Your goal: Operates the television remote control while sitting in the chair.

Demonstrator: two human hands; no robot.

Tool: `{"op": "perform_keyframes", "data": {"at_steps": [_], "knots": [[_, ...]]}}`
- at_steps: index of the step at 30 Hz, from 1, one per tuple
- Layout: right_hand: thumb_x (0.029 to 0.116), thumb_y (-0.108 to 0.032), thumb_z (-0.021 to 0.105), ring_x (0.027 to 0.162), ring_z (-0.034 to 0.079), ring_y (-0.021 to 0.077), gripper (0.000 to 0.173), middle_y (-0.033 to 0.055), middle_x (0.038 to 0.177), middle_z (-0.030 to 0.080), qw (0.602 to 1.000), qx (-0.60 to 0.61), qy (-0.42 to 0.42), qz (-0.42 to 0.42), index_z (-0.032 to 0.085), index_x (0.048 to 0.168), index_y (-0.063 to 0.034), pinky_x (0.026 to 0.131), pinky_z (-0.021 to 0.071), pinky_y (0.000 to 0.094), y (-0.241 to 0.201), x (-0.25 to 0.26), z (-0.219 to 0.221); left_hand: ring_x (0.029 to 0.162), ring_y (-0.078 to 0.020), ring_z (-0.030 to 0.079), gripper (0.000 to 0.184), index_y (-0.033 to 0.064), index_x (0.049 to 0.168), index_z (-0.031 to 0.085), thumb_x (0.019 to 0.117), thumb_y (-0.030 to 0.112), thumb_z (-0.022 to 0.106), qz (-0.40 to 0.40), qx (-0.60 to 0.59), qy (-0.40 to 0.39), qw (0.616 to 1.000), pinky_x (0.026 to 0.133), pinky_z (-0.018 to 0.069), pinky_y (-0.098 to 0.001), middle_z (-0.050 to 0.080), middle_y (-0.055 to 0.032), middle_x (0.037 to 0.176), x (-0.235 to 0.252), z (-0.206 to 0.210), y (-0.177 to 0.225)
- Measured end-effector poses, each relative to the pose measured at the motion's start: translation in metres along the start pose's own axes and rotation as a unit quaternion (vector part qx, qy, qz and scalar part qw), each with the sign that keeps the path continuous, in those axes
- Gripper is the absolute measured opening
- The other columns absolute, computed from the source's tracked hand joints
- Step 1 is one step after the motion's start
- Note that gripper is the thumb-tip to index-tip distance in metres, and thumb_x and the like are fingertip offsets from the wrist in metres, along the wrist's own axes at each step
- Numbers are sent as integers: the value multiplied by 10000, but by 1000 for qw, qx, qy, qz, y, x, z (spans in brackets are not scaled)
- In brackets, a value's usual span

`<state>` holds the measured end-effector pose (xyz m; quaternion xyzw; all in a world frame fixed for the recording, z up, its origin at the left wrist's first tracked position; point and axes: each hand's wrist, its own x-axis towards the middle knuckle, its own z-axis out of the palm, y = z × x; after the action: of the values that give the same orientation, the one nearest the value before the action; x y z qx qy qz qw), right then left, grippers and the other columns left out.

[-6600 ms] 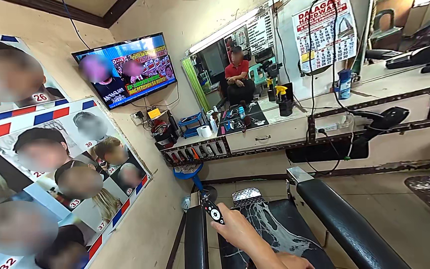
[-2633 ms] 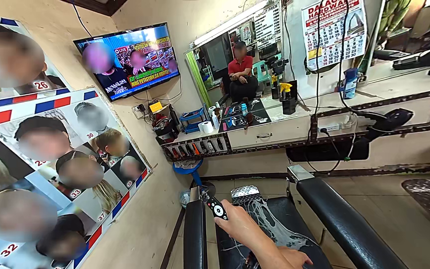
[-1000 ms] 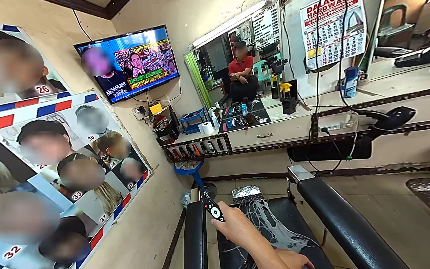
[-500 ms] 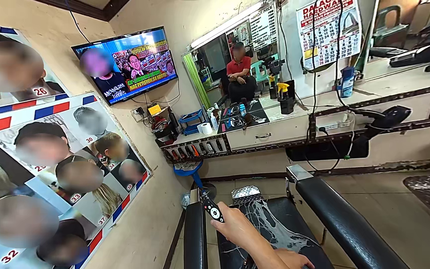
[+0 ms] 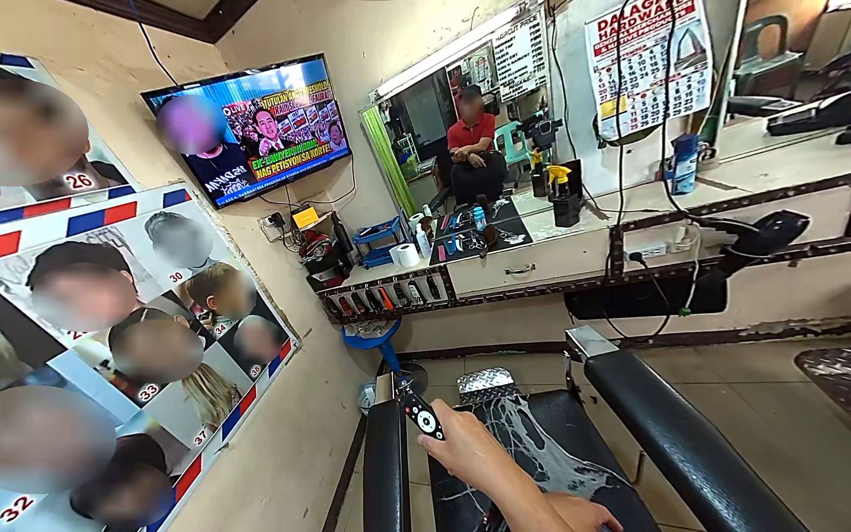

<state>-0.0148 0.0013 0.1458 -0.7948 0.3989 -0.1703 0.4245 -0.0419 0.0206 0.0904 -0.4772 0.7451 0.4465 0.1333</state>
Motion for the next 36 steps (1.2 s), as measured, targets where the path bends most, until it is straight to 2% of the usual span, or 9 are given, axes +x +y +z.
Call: {"op": "perform_keyframes", "data": {"at_steps": [17, 23, 36], "knots": [[1001, -405, 636, 808, 717, 254, 430, 115, 978, 693, 1000, 0, -2, 2, 542, 1299, -110, 771, 593, 450, 0, 0, 0, 1044, -344, 660, 525, -43, 1508, 435, 1088, 259, 520, 6, -3, 0, 1000, 990, 494, -456, 660, -275, 1216, 1, 0, 0], [999, -405, 643, 809, 717, 272, 442, 130, 974, 692, 1000, 2, 0, -3, 541, 1299, -97, 770, 593, 463, 0, 0, 0, 1133, -384, 651, 514, -36, 1510, 441, 1090, 250, 516, -11, -5, 5, 1000, 1050, 468, -494, 648, -284, 1272, -2, 0, 5], [1002, -411, 633, 798, 712, 259, 434, 119, 968, 688, 1000, 1, 5, -1, 537, 1299, -108, 760, 590, 451, 0, 0, 0, 1131, -379, 653, 520, -36, 1513, 434, 1088, 252, 518, -6, -10, 2, 1000, 1044, 476, -486, 643, -282, 1279, 2, 1, 1]]}}
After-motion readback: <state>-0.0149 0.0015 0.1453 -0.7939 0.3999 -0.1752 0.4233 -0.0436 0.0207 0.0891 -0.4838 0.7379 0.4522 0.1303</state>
